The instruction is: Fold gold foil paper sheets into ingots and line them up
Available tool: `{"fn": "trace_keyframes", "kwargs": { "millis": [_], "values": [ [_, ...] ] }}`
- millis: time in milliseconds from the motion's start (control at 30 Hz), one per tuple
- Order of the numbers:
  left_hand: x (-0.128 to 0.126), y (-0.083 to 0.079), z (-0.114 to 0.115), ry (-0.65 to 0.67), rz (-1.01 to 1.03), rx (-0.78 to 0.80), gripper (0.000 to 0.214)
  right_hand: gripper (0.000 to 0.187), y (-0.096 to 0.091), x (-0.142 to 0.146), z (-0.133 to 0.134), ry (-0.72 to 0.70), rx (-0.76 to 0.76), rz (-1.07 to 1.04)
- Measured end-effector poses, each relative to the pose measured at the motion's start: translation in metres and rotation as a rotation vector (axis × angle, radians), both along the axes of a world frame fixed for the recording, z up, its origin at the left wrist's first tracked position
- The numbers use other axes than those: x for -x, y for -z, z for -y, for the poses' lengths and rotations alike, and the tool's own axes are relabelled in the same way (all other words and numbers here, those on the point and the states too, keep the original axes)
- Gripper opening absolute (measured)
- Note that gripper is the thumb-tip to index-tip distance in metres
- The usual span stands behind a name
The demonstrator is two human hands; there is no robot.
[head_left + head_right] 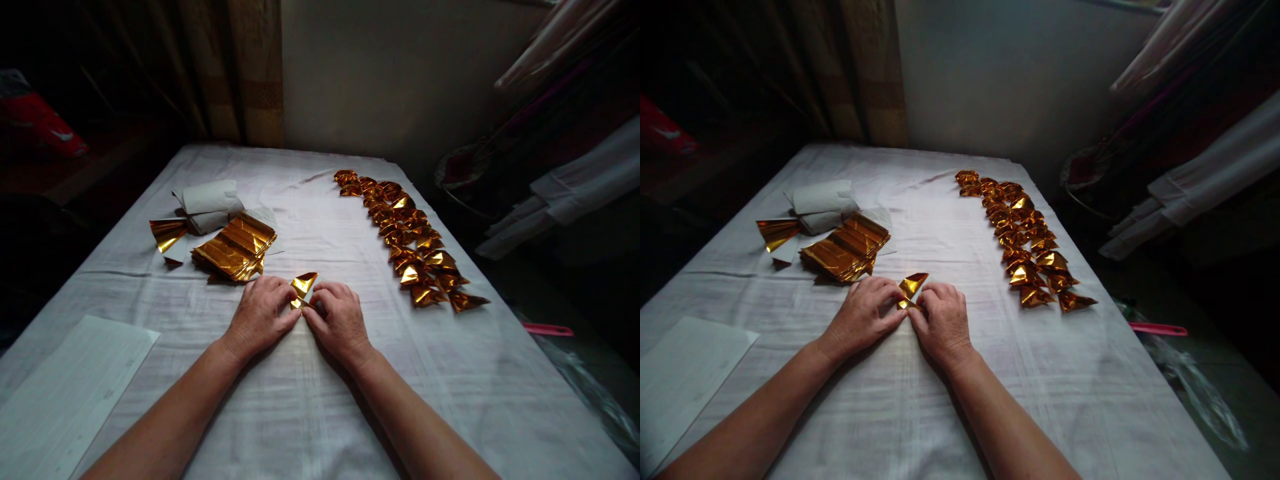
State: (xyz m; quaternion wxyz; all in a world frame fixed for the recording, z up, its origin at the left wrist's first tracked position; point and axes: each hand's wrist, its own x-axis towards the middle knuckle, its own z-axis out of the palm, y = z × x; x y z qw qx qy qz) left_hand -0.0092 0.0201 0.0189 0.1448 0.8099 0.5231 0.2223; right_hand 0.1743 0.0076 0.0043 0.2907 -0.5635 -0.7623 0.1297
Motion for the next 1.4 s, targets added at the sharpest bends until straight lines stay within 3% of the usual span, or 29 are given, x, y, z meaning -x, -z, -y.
{"fn": "trace_keyframes", "kwargs": {
  "millis": [300, 500, 900, 1167, 1400],
  "values": [
    [0.0, -0.003, 0.0, -0.003, -0.017, 0.048, 0.011, 0.011, 0.011, -0.015, -0.003, -0.008, -0.018, -0.098],
    [0.004, -0.001, -0.003, 0.034, -0.001, 0.045, 0.011, 0.034, 0.016, -0.032, -0.013, 0.118, -0.08, -0.109],
    [0.014, -0.003, -0.013, 0.184, -0.006, -0.026, 0.011, 0.055, 0.009, -0.041, -0.017, 0.037, 0.061, -0.141],
    [0.01, 0.004, -0.011, 0.137, -0.138, -0.284, 0.011, 0.038, 0.003, -0.043, -0.012, -0.049, 0.053, -0.102],
    [-0.002, -0.004, 0.0, 0.1, -0.187, -0.185, 0.01, 0.048, 0.002, -0.04, -0.013, -0.068, 0.079, -0.117]
  ]
}}
